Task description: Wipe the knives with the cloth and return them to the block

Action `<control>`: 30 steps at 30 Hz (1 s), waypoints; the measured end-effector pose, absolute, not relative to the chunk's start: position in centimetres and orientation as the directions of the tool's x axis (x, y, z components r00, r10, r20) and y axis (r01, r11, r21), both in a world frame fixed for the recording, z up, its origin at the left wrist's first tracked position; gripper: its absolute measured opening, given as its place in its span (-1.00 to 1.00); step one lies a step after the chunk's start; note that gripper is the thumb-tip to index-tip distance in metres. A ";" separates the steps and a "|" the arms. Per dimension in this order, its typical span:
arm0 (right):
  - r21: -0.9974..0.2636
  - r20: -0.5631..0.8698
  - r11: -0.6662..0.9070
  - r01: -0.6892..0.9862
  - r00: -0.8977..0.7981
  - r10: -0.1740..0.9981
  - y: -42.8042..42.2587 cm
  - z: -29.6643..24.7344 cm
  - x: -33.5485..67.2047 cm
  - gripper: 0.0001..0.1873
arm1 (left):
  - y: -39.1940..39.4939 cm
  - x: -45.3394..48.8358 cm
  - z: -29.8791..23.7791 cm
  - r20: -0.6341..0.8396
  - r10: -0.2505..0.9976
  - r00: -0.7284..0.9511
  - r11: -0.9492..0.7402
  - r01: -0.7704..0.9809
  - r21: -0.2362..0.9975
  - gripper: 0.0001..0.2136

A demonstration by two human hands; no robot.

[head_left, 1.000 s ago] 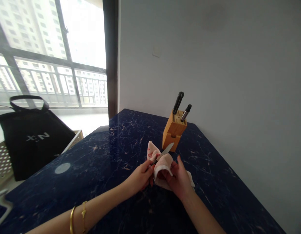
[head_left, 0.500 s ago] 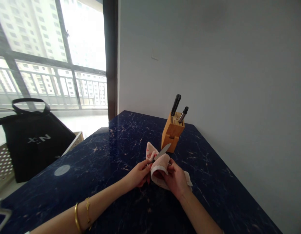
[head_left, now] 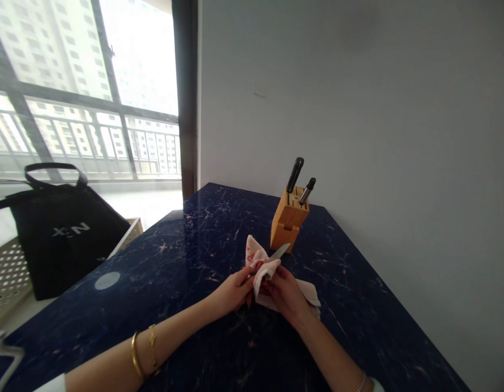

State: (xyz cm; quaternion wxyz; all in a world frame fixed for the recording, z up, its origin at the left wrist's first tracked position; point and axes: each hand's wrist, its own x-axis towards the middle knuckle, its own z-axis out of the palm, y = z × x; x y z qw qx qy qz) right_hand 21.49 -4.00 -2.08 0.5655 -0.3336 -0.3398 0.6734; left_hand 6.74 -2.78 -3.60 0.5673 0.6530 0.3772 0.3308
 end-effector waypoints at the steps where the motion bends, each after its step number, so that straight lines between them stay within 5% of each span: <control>1: -0.844 -0.073 -0.139 -0.518 -0.145 0.987 -4.0 -2.1 21.5 -0.67 | -3.0 6.7 -3.4 0.020 0.866 0.499 -0.095 0.127 0.987 -0.57; 9: -0.894 -0.081 -0.117 -0.431 -0.102 0.991 -3.9 -2.5 21.3 -0.72 | -3.3 6.8 -3.3 0.123 0.853 0.508 -0.234 0.162 0.959 -0.66; 30: -0.891 0.006 0.042 -0.452 0.082 0.997 -3.2 -1.8 22.2 -0.75 | -2.7 6.6 -4.5 0.088 0.844 0.529 -0.189 0.140 0.972 -0.61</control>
